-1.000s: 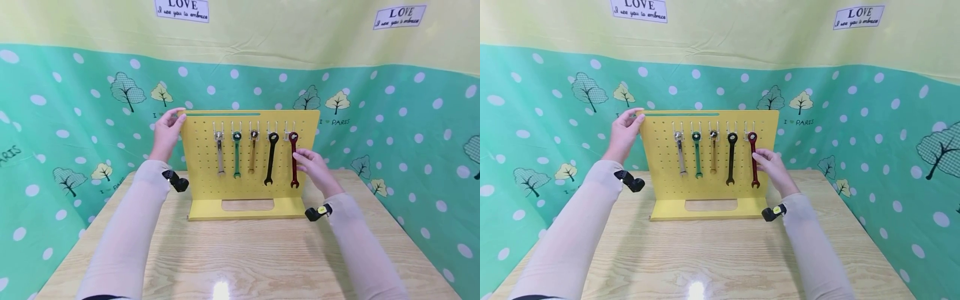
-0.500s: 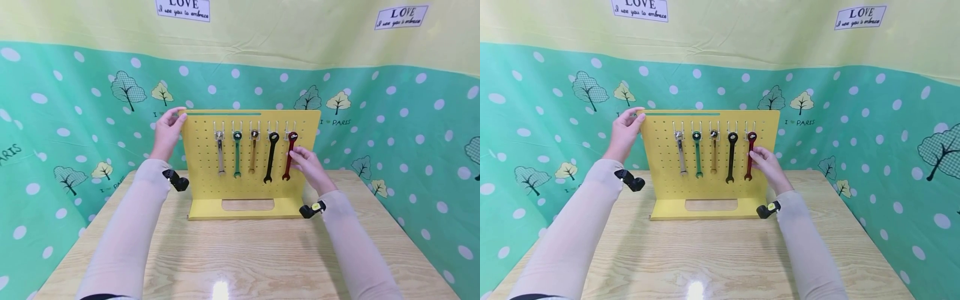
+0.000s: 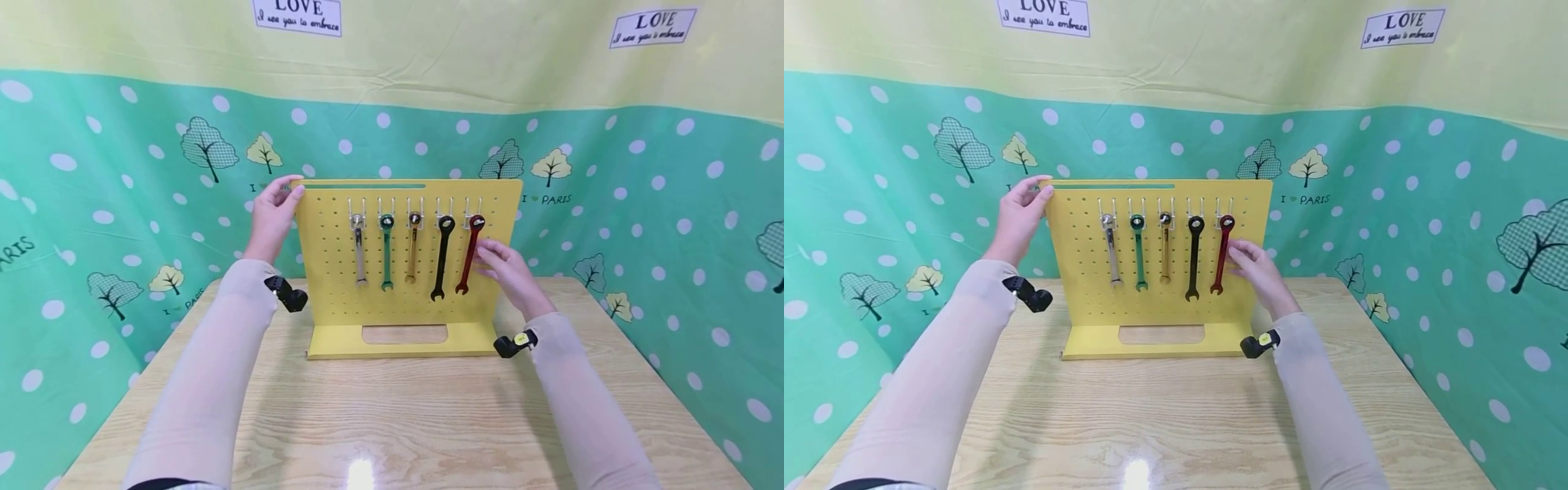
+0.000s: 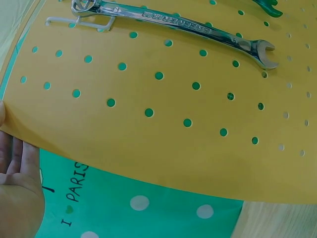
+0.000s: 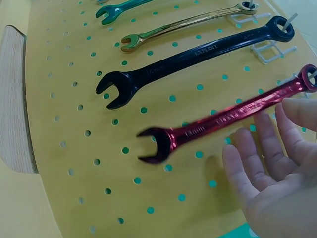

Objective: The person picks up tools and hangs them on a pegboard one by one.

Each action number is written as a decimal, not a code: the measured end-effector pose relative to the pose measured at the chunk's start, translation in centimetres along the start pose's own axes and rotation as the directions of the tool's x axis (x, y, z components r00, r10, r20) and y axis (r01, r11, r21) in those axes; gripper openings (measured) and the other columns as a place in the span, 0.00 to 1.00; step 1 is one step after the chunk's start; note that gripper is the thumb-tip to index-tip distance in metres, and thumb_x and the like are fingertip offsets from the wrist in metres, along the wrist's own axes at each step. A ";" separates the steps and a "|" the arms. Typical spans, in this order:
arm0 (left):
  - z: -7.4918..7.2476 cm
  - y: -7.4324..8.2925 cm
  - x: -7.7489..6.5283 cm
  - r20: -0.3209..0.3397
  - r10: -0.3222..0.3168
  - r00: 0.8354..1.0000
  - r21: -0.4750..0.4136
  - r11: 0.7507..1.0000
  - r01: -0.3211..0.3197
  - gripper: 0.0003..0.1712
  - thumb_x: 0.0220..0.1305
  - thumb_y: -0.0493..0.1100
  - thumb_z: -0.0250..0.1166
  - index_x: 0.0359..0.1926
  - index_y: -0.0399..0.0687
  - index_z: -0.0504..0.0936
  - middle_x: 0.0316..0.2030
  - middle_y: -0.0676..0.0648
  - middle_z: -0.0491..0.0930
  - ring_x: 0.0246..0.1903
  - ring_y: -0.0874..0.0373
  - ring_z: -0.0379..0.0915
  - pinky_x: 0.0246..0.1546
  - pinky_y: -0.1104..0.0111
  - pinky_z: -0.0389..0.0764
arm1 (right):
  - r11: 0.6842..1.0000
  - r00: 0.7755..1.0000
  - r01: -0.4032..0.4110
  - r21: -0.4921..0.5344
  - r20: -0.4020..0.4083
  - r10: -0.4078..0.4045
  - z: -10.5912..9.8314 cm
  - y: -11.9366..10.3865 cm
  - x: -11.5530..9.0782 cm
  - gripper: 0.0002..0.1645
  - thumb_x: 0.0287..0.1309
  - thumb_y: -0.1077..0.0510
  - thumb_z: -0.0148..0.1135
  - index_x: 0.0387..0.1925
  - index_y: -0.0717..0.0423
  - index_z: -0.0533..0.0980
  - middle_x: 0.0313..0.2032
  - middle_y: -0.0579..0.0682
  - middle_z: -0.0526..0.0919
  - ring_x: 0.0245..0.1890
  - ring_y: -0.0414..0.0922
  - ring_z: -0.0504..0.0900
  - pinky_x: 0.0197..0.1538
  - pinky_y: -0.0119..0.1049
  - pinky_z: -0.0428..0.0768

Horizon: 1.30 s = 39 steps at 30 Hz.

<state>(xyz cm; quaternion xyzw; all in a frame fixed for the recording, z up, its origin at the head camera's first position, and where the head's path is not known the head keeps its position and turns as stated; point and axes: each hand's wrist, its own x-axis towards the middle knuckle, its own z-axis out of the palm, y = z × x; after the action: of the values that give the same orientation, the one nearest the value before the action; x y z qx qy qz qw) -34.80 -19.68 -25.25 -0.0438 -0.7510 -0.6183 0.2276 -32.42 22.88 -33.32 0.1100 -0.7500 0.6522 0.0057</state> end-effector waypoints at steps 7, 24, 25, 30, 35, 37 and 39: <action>0.0 0.1 0.1 0.016 -0.005 1.000 -0.024 1.000 0.005 0.22 0.70 0.56 0.62 0.62 0.59 0.79 0.48 0.47 0.80 0.46 0.56 0.77 0.49 0.65 0.75 | 1.000 0.999 0.026 -0.009 0.032 -0.026 -0.6 0.3 -0.6 0.32 0.76 0.48 0.51 0.69 0.66 0.62 0.63 0.62 0.70 0.64 0.56 0.70 0.67 0.47 0.68; -0.1 0.2 0.0 0.021 -0.002 1.000 -0.003 1.000 0.002 0.26 0.71 0.56 0.62 0.66 0.60 0.76 0.51 0.47 0.79 0.48 0.56 0.76 0.52 0.64 0.75 | 0.997 0.998 -0.025 -0.074 0.054 0.029 -2.3 1.4 -2.0 0.35 0.76 0.45 0.50 0.69 0.67 0.62 0.65 0.65 0.69 0.63 0.57 0.70 0.60 0.37 0.75; -0.1 0.2 0.0 0.027 0.004 1.000 0.000 1.000 -0.004 0.26 0.71 0.56 0.62 0.67 0.60 0.75 0.52 0.46 0.79 0.49 0.56 0.76 0.54 0.63 0.75 | 0.996 0.998 -0.025 -0.084 0.055 0.030 -2.4 1.4 -2.1 0.35 0.76 0.44 0.50 0.69 0.68 0.62 0.65 0.66 0.69 0.63 0.57 0.70 0.60 0.38 0.75; -0.4 0.2 -0.2 0.054 0.002 0.999 -0.001 1.000 -0.002 0.30 0.69 0.58 0.62 0.70 0.63 0.71 0.59 0.45 0.77 0.56 0.54 0.74 0.62 0.59 0.71 | 0.994 0.998 -0.032 -0.108 0.058 0.038 -2.8 1.9 -2.3 0.36 0.76 0.42 0.49 0.68 0.68 0.62 0.64 0.66 0.69 0.62 0.57 0.70 0.60 0.38 0.76; -1.0 0.3 -0.6 0.104 -0.015 0.994 -0.013 1.000 0.017 0.36 0.69 0.58 0.64 0.75 0.65 0.64 0.69 0.46 0.68 0.66 0.51 0.66 0.67 0.56 0.65 | 0.991 0.997 -0.035 -0.133 0.064 0.043 -3.3 2.1 -2.8 0.36 0.77 0.42 0.48 0.68 0.68 0.62 0.64 0.66 0.69 0.63 0.59 0.70 0.58 0.35 0.76; -1.4 0.2 -0.8 0.124 -0.019 0.992 -0.023 0.999 0.022 0.38 0.68 0.58 0.64 0.76 0.65 0.61 0.71 0.47 0.65 0.69 0.50 0.63 0.69 0.55 0.62 | 0.990 0.997 -0.038 -0.138 0.065 0.047 -3.4 2.1 -3.0 0.36 0.77 0.42 0.48 0.69 0.67 0.62 0.65 0.66 0.69 0.63 0.59 0.69 0.59 0.37 0.76; -1.8 0.0 -1.0 0.140 -0.021 0.990 -0.015 1.000 0.024 0.40 0.69 0.58 0.64 0.77 0.65 0.59 0.73 0.48 0.63 0.70 0.50 0.60 0.69 0.54 0.60 | 0.988 0.996 -0.046 -0.147 0.066 0.056 -3.6 2.1 -3.2 0.37 0.76 0.41 0.48 0.69 0.67 0.61 0.65 0.65 0.68 0.64 0.59 0.69 0.61 0.41 0.74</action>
<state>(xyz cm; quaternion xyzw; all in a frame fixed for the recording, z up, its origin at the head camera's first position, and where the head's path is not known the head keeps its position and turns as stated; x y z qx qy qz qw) -33.36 -21.20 -25.39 -0.0805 -0.7605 -0.6224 0.1669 -30.13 27.13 -35.32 0.1130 -0.7978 0.5915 -0.0294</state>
